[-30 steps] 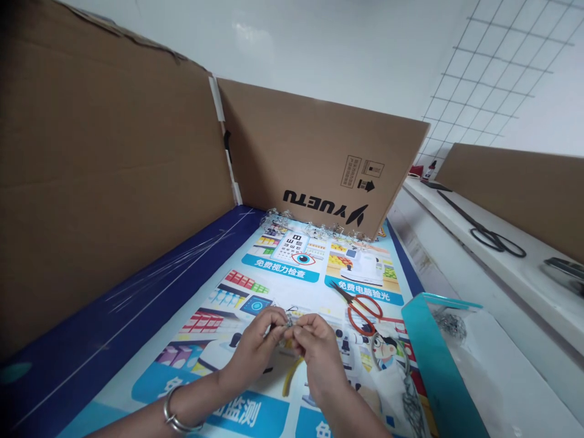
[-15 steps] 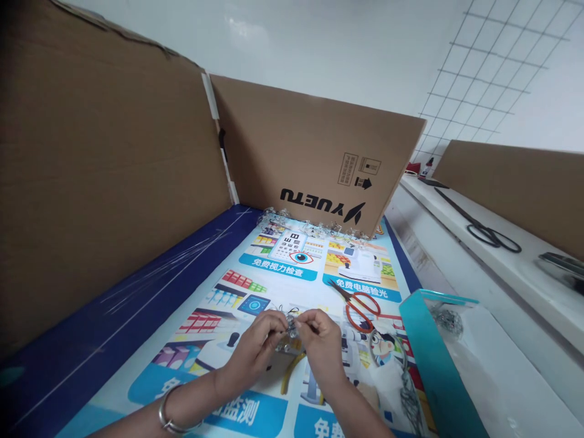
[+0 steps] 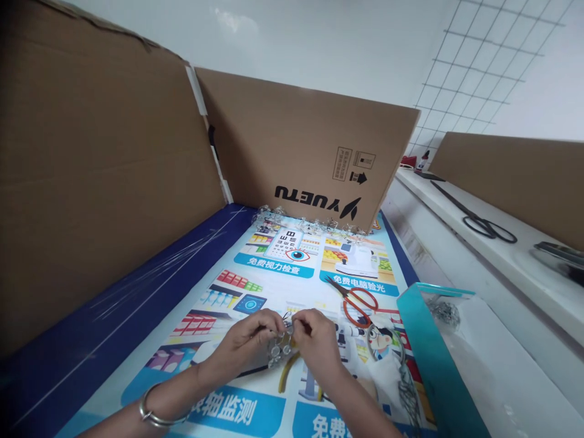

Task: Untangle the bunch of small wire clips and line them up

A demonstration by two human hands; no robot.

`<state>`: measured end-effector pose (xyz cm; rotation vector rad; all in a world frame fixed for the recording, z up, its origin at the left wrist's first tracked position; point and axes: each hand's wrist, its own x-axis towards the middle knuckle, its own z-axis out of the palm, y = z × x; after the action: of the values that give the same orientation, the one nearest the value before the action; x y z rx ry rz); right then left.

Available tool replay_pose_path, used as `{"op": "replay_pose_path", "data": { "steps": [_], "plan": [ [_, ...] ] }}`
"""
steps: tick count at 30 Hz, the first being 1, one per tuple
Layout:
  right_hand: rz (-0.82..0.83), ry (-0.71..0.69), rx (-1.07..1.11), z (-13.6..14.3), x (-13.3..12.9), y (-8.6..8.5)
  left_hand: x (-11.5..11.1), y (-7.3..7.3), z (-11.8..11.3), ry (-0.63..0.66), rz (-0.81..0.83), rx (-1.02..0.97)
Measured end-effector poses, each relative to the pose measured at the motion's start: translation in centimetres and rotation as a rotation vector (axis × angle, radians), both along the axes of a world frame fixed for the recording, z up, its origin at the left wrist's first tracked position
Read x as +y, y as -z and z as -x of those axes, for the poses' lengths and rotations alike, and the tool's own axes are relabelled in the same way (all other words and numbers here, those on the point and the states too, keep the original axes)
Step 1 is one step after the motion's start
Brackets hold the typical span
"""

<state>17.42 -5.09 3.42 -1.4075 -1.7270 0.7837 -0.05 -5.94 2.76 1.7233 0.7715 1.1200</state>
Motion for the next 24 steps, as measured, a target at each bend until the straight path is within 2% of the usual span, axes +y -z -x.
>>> {"op": "replay_pose_path", "data": {
  "steps": [7,10,12,15,18,24],
  "plan": [
    [0.505,-0.125,0.703,-0.1,-0.3,-0.3,0.6,0.3,0.1,-0.040,0.076,0.030],
    [0.663,-0.172,0.880,-0.2,-0.3,-0.7,0.5,0.4,0.1,-0.072,0.032,0.141],
    [0.702,-0.211,0.944,-0.3,-0.4,-1.2,0.5,0.4,0.2,-0.106,-0.036,0.258],
    [0.658,-0.247,0.958,-0.2,-0.7,-1.7,0.4,0.2,0.1,-0.151,-0.141,0.389],
    [0.530,-0.285,0.830,0.0,-1.0,-1.9,0.3,0.0,0.0,-0.167,-0.170,0.431],
    [0.050,-0.396,0.245,0.0,-1.1,-1.9,0.4,-0.3,-0.1,-0.173,-0.066,0.421]
  ]
}}
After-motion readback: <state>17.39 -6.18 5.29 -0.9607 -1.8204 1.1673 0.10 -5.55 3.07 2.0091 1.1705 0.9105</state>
